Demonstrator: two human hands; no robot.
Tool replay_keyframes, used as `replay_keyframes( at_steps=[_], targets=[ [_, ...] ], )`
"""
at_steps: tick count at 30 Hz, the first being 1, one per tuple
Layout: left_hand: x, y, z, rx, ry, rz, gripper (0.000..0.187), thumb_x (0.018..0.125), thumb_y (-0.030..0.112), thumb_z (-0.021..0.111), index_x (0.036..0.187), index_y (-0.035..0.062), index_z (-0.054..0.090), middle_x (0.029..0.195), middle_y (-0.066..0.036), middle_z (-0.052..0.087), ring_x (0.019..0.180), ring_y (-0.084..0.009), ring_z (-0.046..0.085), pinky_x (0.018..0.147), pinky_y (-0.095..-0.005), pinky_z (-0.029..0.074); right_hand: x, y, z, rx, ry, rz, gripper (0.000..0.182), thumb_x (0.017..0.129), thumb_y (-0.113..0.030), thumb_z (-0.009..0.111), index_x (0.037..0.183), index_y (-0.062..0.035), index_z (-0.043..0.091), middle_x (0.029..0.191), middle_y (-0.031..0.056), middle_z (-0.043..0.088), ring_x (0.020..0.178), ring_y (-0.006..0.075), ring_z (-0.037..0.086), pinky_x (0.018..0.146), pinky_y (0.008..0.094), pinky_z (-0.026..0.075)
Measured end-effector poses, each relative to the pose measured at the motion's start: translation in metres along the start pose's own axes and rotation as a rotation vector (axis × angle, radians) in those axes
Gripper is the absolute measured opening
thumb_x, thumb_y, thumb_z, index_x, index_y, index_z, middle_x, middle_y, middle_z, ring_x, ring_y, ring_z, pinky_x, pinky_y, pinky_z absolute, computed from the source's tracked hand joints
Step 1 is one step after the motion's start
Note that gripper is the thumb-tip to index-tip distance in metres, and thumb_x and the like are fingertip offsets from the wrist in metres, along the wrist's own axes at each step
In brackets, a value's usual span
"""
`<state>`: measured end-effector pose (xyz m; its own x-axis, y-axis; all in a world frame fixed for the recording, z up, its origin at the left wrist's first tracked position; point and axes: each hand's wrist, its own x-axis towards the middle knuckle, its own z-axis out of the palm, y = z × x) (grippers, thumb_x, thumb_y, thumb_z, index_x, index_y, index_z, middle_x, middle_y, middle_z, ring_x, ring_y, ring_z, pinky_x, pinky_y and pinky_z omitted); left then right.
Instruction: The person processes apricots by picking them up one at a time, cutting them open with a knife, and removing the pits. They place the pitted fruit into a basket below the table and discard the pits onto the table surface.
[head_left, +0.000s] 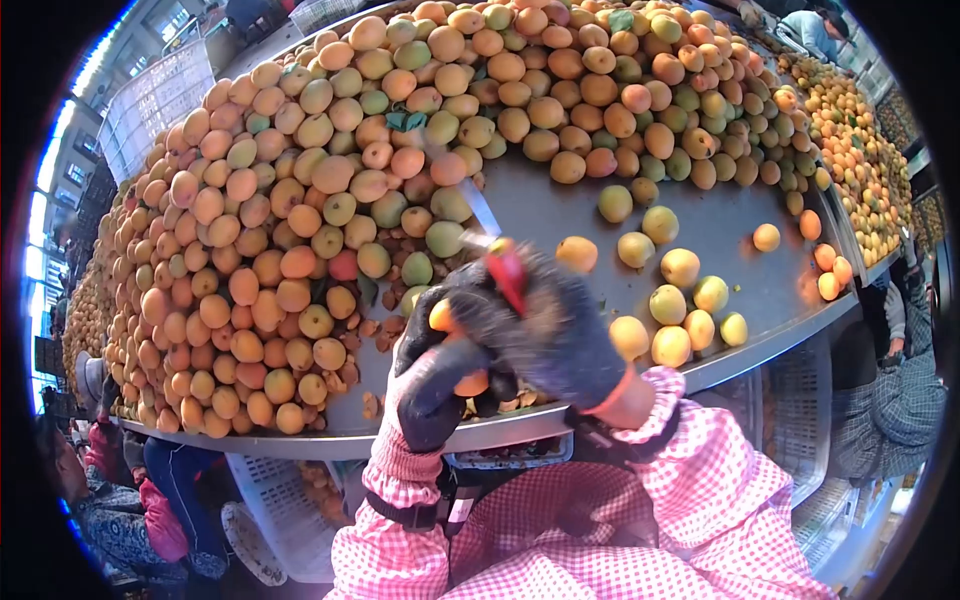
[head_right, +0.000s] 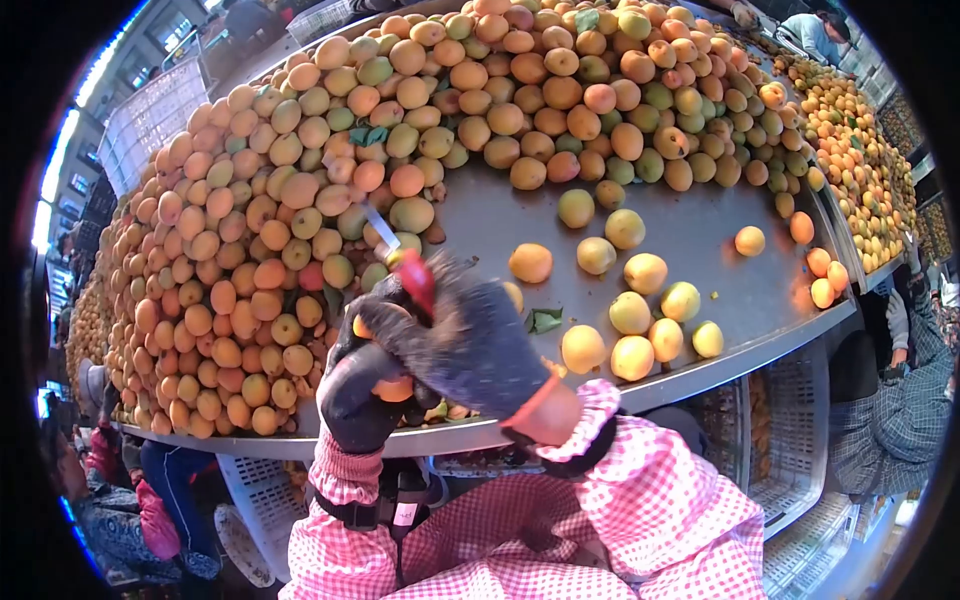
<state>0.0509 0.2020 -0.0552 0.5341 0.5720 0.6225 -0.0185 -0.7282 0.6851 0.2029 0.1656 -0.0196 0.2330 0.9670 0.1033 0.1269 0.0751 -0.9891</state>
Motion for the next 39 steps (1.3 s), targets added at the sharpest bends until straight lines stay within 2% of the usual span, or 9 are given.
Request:
replay_keyframes(
  at_steps=[1,3,6,10,12,19,21,30,39],
  targets=[
    [0.004,0.019,0.000,-0.426,0.148,-0.343,0.037,0.071,-0.002,0.069,0.105,-0.0015,0.057,0.101,-0.021,0.059,0.092,-0.0319,0.061,0.079,-0.0351,0.049,-0.001,0.011,-0.012,-0.437,0.080,-0.559,0.021,0.079,-0.019,0.070,0.091,-0.0042,0.061,0.076,0.0136,0.059,0.068,0.0272,0.060,0.061,0.0352,0.046],
    [-0.005,0.006,-0.016,-1.032,0.068,-0.642,0.041,0.090,0.006,0.053,0.129,-0.0020,0.041,0.104,-0.022,0.060,0.094,-0.0264,0.061,0.074,-0.0313,0.052,-0.015,-0.003,-0.030,-0.103,0.091,-0.307,0.017,0.082,-0.018,0.068,0.089,-0.0037,0.062,0.074,0.0103,0.058,0.066,0.0215,0.058,0.059,0.0324,0.045],
    [-0.012,-0.011,0.000,-0.103,0.204,-0.096,0.036,0.096,0.009,0.043,0.131,0.0110,0.043,0.122,-0.027,0.051,0.092,-0.0238,0.061,0.067,-0.0339,0.055,-0.023,-0.022,-0.036,0.066,0.111,-0.120,0.013,0.084,-0.014,0.067,0.087,-0.0022,0.063,0.073,0.0068,0.057,0.063,0.0152,0.055,0.056,0.0288,0.043],
    [0.006,0.015,0.010,-0.916,0.482,-0.555,0.038,0.086,0.007,0.057,0.122,0.0007,0.047,0.104,-0.016,0.063,0.087,-0.0225,0.065,0.073,-0.0325,0.053,-0.035,-0.023,-0.034,-0.013,0.137,-0.194,0.011,0.081,-0.007,0.070,0.084,0.0004,0.063,0.076,0.0067,0.060,0.061,0.0146,0.056,0.055,0.0267,0.043],
    [-0.006,-0.008,0.010,-0.048,0.339,-0.168,0.045,0.081,-0.002,0.060,0.124,0.0019,0.044,0.106,-0.018,0.063,0.086,-0.0233,0.065,0.074,-0.0334,0.053,-0.041,-0.020,-0.038,0.004,0.067,-0.322,0.011,0.082,0.002,0.064,0.091,0.0028,0.057,0.084,0.0078,0.058,0.072,0.0150,0.056,0.065,0.0278,0.047],
    [-0.008,-0.001,0.004,0.289,0.297,-0.191,0.061,0.075,-0.008,0.056,0.132,0.0023,0.036,0.100,-0.016,0.065,0.076,-0.0189,0.064,0.069,-0.0280,0.051,-0.048,-0.011,-0.030,-0.439,-0.171,-0.468,0.025,0.079,-0.002,0.068,0.101,0.0018,0.058,0.088,0.0089,0.063,0.079,0.0143,0.061,0.070,0.0256,0.050],
    [-0.011,-0.004,0.004,0.394,0.267,-0.186,0.066,0.076,-0.009,0.056,0.136,0.0023,0.032,0.103,-0.015,0.063,0.078,-0.0147,0.061,0.070,-0.0259,0.051,-0.046,-0.012,-0.018,0.143,-0.110,-0.246,0.020,0.080,-0.001,0.067,0.098,0.0024,0.060,0.084,0.0078,0.065,0.074,0.0129,0.063,0.065,0.0230,0.051],
    [-0.017,-0.020,0.007,-0.007,0.069,-0.401,0.073,0.076,0.008,0.066,0.136,-0.0017,0.027,0.098,-0.012,0.064,0.080,-0.0135,0.063,0.074,-0.0243,0.049,-0.022,0.006,-0.032,0.622,-0.190,0.422,0.022,0.088,-0.014,0.062,0.100,0.0039,0.057,0.081,0.0125,0.064,0.060,0.0173,0.064,0.051,0.0268,0.054],
    [-0.020,-0.014,-0.001,0.287,-0.167,-0.481,0.073,0.064,-0.005,0.058,0.133,0.0009,0.037,0.084,-0.011,0.060,0.063,-0.0207,0.056,0.060,-0.0310,0.047,-0.046,0.019,-0.006,0.092,-0.226,-0.138,0.016,0.086,-0.012,0.062,0.091,0.0021,0.059,0.088,0.0050,0.063,0.072,0.0095,0.060,0.061,0.0226,0.049]
  ],
)
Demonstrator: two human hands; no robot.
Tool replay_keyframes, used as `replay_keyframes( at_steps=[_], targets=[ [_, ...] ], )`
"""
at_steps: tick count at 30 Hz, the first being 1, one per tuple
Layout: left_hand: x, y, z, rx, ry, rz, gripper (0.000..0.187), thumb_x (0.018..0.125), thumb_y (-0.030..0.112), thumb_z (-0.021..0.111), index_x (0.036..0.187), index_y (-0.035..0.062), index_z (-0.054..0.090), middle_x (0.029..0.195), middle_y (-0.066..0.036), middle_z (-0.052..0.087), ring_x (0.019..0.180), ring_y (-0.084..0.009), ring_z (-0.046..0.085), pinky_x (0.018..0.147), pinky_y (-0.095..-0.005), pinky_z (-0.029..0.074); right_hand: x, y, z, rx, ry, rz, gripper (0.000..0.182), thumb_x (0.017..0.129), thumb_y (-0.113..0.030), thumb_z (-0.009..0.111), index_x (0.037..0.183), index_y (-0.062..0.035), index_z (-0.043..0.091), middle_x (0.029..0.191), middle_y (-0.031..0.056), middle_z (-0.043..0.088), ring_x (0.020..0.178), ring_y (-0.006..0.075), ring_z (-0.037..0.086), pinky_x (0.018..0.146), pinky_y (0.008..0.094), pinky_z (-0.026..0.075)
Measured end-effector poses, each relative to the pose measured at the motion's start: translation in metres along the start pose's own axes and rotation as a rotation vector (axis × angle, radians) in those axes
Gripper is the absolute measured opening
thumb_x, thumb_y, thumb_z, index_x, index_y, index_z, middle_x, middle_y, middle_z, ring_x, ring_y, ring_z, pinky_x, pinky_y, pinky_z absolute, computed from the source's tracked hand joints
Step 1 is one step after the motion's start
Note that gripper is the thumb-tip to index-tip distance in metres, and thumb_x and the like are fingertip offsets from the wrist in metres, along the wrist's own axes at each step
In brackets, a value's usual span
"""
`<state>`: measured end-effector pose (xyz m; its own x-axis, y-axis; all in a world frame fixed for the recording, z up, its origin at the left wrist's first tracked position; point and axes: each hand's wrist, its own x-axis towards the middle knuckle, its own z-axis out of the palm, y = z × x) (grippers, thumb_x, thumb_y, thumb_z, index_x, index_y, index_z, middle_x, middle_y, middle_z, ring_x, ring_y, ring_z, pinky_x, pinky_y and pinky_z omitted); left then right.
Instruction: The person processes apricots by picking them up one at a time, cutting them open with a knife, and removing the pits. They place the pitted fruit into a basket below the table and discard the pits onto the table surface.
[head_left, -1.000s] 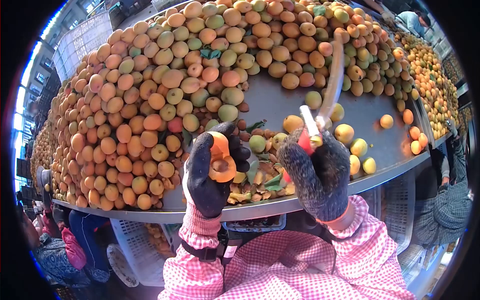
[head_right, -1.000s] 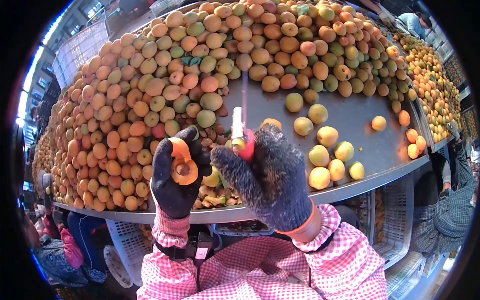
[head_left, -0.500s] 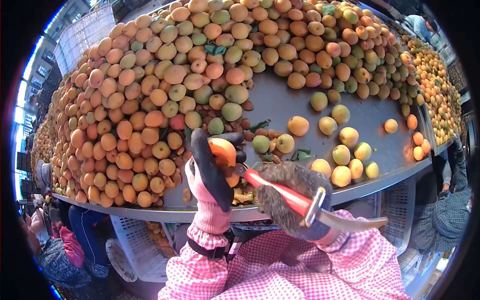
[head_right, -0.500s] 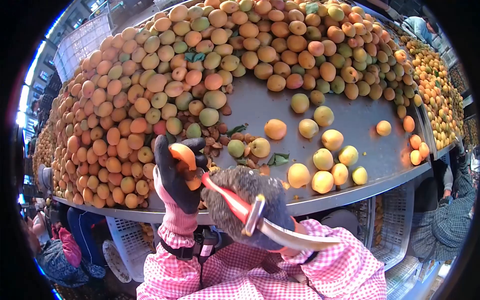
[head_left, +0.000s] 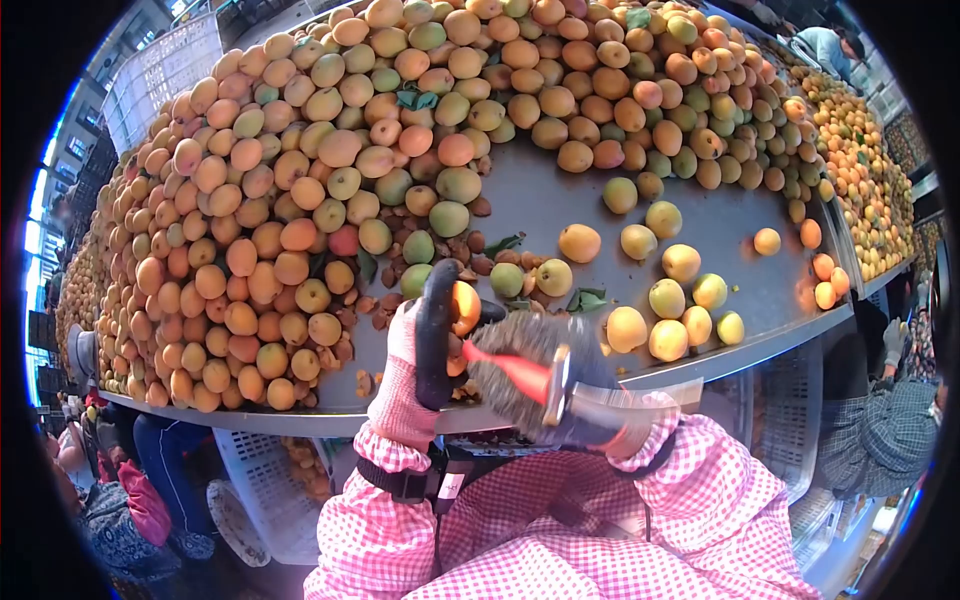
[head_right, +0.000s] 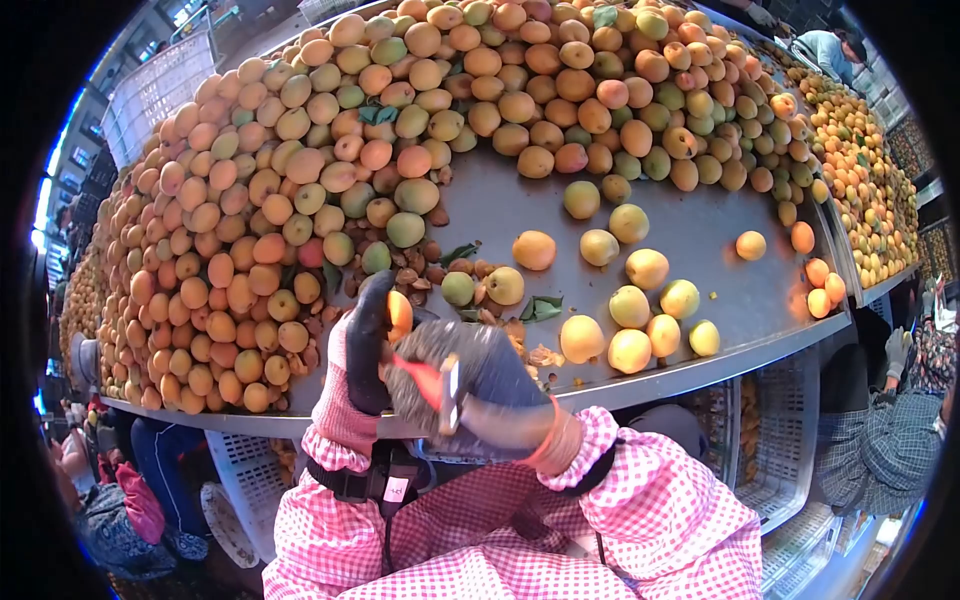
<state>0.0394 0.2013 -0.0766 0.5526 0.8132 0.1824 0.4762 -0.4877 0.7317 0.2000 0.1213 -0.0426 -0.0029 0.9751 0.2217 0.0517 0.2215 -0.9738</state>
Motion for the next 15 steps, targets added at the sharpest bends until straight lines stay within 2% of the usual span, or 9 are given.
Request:
replay_keyframes(
  at_steps=[2,4,5,7,8,9,11,12,15],
  targets=[
    [0.001,0.007,-0.002,-0.044,0.067,0.086,0.073,0.064,-0.005,0.058,0.133,0.0009,0.036,0.085,-0.010,0.060,0.064,-0.0186,0.056,0.061,-0.0294,0.048,0.008,-0.008,-0.008,0.355,0.045,0.310,0.016,0.088,-0.014,0.062,0.090,0.0014,0.059,0.083,0.0057,0.063,0.062,0.0105,0.061,0.053,0.0230,0.049],
    [0.003,0.011,0.000,-0.091,0.121,0.174,0.072,0.065,-0.005,0.057,0.133,0.0009,0.036,0.086,-0.010,0.060,0.065,-0.0166,0.056,0.062,-0.0278,0.048,0.010,0.007,-0.010,0.650,0.115,0.439,0.019,0.087,-0.014,0.062,0.096,0.0024,0.057,0.079,0.0088,0.063,0.055,0.0157,0.061,0.049,0.0259,0.050],
    [0.003,0.010,0.004,-0.201,0.139,0.100,0.071,0.066,-0.002,0.061,0.132,-0.0009,0.036,0.090,-0.010,0.061,0.071,-0.0163,0.059,0.066,-0.0277,0.049,0.010,0.010,-0.012,0.752,0.118,0.480,0.023,0.086,-0.013,0.063,0.099,0.0041,0.055,0.081,0.0122,0.063,0.055,0.0196,0.062,0.051,0.0287,0.053],
    [0.003,0.010,0.010,-0.420,0.181,-0.050,0.069,0.069,0.003,0.068,0.129,-0.0045,0.036,0.097,-0.011,0.064,0.082,-0.0158,0.063,0.073,-0.0274,0.050,0.007,0.006,-0.010,0.705,0.165,0.482,0.023,0.087,-0.013,0.063,0.100,0.0039,0.055,0.079,0.0121,0.063,0.055,0.0194,0.062,0.050,0.0286,0.053],
    [0.008,0.023,0.010,-0.522,0.244,-0.223,0.066,0.070,0.004,0.068,0.128,-0.0043,0.037,0.098,-0.011,0.065,0.086,-0.0183,0.065,0.073,-0.0281,0.051,0.005,0.004,-0.008,0.656,0.216,0.479,0.023,0.088,-0.014,0.062,0.100,0.0037,0.055,0.078,0.0119,0.062,0.055,0.0193,0.062,0.050,0.0285,0.053],
    [0.014,0.031,0.004,-1.024,0.353,-0.559,0.057,0.075,0.005,0.064,0.126,-0.0037,0.040,0.093,-0.011,0.065,0.080,-0.0200,0.065,0.069,-0.0277,0.051,-0.006,0.003,-0.004,0.459,0.182,0.270,0.024,0.089,-0.018,0.061,0.102,0.0007,0.056,0.085,0.0089,0.062,0.064,0.0158,0.064,0.053,0.0234,0.051],
    [0.023,0.024,-0.009,-1.131,0.352,-0.738,0.048,0.081,0.008,0.059,0.125,-0.0036,0.043,0.087,-0.012,0.064,0.074,-0.0208,0.063,0.064,-0.0278,0.051,-0.018,-0.016,-0.008,0.459,0.065,0.251,0.029,0.089,-0.017,0.060,0.110,0.0013,0.054,0.094,0.0120,0.061,0.079,0.0181,0.064,0.066,0.0262,0.054],
    [0.017,0.005,0.004,-0.693,0.345,-0.514,0.046,0.082,0.009,0.058,0.124,-0.0034,0.045,0.090,-0.012,0.062,0.072,-0.0210,0.061,0.060,-0.0277,0.050,-0.031,0.009,0.002,0.337,0.117,0.055,0.032,0.089,-0.014,0.058,0.116,0.0020,0.052,0.105,0.0137,0.060,0.093,0.0201,0.062,0.078,0.0314,0.054],
    [0.019,0.027,-0.001,-0.761,0.354,-0.540,0.050,0.078,0.007,0.060,0.125,-0.0022,0.046,0.094,-0.012,0.060,0.073,-0.0211,0.060,0.059,-0.0276,0.049,-0.014,0.004,0.000,0.074,-0.006,-0.091,0.034,0.087,-0.018,0.058,0.114,0.0020,0.054,0.101,0.0142,0.060,0.086,0.0234,0.062,0.072,0.0330,0.053]
  ],
)
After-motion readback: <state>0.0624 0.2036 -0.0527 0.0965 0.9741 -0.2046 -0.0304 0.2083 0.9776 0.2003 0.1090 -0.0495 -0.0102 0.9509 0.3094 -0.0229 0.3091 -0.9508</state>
